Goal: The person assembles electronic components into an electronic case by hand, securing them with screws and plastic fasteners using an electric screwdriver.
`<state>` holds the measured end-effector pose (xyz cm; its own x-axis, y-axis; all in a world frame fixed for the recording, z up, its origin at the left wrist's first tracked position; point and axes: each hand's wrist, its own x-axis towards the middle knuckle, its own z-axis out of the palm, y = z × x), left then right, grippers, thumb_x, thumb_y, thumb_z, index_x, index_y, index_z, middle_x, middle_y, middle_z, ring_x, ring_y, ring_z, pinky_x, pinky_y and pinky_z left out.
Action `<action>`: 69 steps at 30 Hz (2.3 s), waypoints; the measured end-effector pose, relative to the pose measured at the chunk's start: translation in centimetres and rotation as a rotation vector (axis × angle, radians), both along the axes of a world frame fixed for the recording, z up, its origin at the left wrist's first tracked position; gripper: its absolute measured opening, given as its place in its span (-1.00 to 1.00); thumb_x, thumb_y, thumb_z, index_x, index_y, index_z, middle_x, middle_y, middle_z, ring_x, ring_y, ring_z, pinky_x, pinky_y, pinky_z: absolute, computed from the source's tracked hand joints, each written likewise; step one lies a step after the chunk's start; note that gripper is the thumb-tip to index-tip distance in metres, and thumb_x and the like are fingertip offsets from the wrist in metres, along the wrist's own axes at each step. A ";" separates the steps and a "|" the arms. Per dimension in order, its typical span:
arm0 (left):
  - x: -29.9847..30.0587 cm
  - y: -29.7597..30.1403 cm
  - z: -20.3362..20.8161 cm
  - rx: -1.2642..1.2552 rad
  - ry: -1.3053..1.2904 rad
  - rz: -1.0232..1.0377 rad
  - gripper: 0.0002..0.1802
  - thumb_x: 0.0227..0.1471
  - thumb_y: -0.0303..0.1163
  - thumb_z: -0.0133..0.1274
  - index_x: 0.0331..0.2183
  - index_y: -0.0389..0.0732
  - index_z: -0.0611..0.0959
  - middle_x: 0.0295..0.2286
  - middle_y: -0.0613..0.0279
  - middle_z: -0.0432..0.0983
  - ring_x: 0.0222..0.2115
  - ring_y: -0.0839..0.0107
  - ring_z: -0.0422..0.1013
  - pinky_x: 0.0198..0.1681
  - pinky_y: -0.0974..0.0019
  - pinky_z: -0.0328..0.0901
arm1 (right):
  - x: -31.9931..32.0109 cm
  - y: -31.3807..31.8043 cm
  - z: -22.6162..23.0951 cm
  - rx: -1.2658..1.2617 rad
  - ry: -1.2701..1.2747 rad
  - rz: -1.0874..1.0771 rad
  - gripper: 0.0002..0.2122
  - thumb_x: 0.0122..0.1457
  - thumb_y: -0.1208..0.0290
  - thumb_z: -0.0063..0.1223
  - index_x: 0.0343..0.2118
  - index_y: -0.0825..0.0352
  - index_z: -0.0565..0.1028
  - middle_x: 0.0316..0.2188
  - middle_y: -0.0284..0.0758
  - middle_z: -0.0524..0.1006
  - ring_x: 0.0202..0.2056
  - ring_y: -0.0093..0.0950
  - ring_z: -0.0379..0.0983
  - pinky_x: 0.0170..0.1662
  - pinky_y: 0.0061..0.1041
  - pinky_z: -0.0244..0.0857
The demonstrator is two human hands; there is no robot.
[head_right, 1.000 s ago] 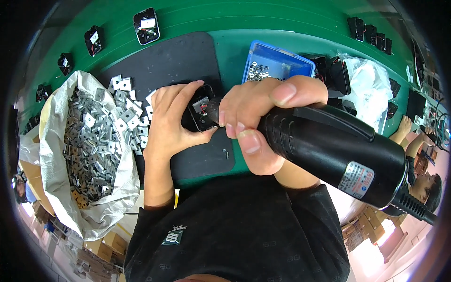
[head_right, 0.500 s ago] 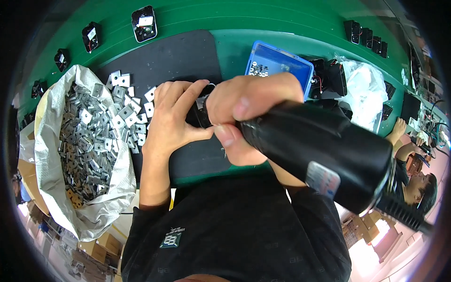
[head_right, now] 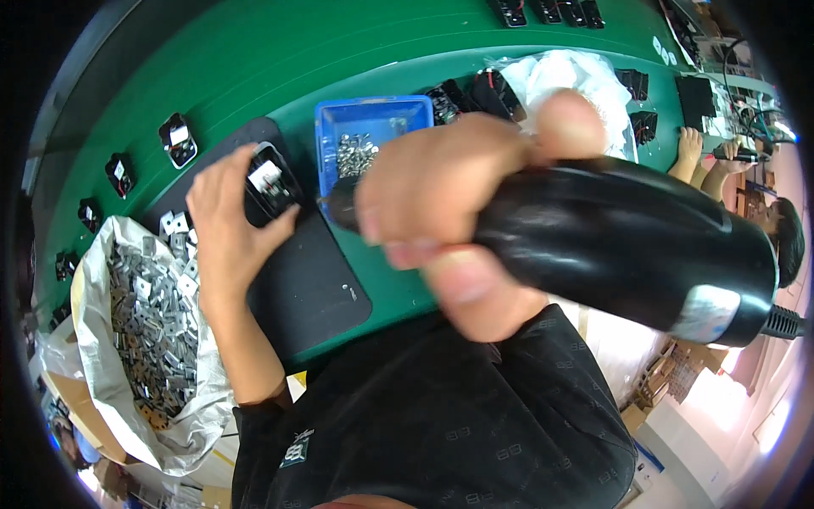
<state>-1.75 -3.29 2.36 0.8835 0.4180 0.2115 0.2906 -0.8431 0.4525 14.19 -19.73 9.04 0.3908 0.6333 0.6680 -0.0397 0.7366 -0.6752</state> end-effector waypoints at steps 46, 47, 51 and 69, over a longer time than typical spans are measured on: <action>-2.6 -5.1 1.4 0.054 -0.114 -0.173 -0.80 -0.26 -0.43 0.12 -0.42 -0.17 0.60 -0.48 0.35 0.51 -0.51 0.44 0.38 -0.36 0.34 0.18 | 2.0 0.7 -6.3 -0.078 -0.010 -0.684 -0.47 0.06 0.64 0.11 0.09 0.39 0.14 -0.56 -0.30 0.45 -0.56 -0.48 0.42 -0.37 -0.46 0.40; -3.3 -4.4 1.4 0.082 -0.062 -0.073 -0.78 -0.23 -0.45 0.15 -0.38 -0.17 0.62 -0.45 0.35 0.53 -0.49 0.43 0.40 -0.35 0.33 0.19 | 2.2 1.2 -6.9 -0.118 -0.013 -0.701 -0.47 0.06 0.65 0.11 0.08 0.40 0.15 -0.56 -0.29 0.46 -0.55 -0.48 0.42 -0.37 -0.47 0.41; -4.6 -3.9 1.3 0.089 0.064 0.113 -0.77 -0.16 -0.44 0.22 -0.33 -0.16 0.65 -0.39 0.36 0.55 -0.43 0.41 0.42 -0.31 0.30 0.20 | 1.8 2.2 -8.1 -0.169 0.059 -0.648 -0.49 0.03 0.67 0.11 0.06 0.41 0.20 -0.56 -0.26 0.48 -0.55 -0.48 0.42 -0.38 -0.47 0.40; -7.2 0.3 -1.5 -0.167 0.120 0.456 -0.81 -0.17 -0.48 0.26 -0.40 -0.20 0.62 -0.51 0.24 0.52 -0.46 0.25 0.41 -0.27 0.22 0.25 | 1.6 -0.7 -4.5 -0.070 0.150 -0.532 -0.47 0.11 0.52 -0.12 0.18 0.24 0.09 -0.55 -0.39 0.29 -0.57 -0.53 0.25 -0.37 -0.34 0.28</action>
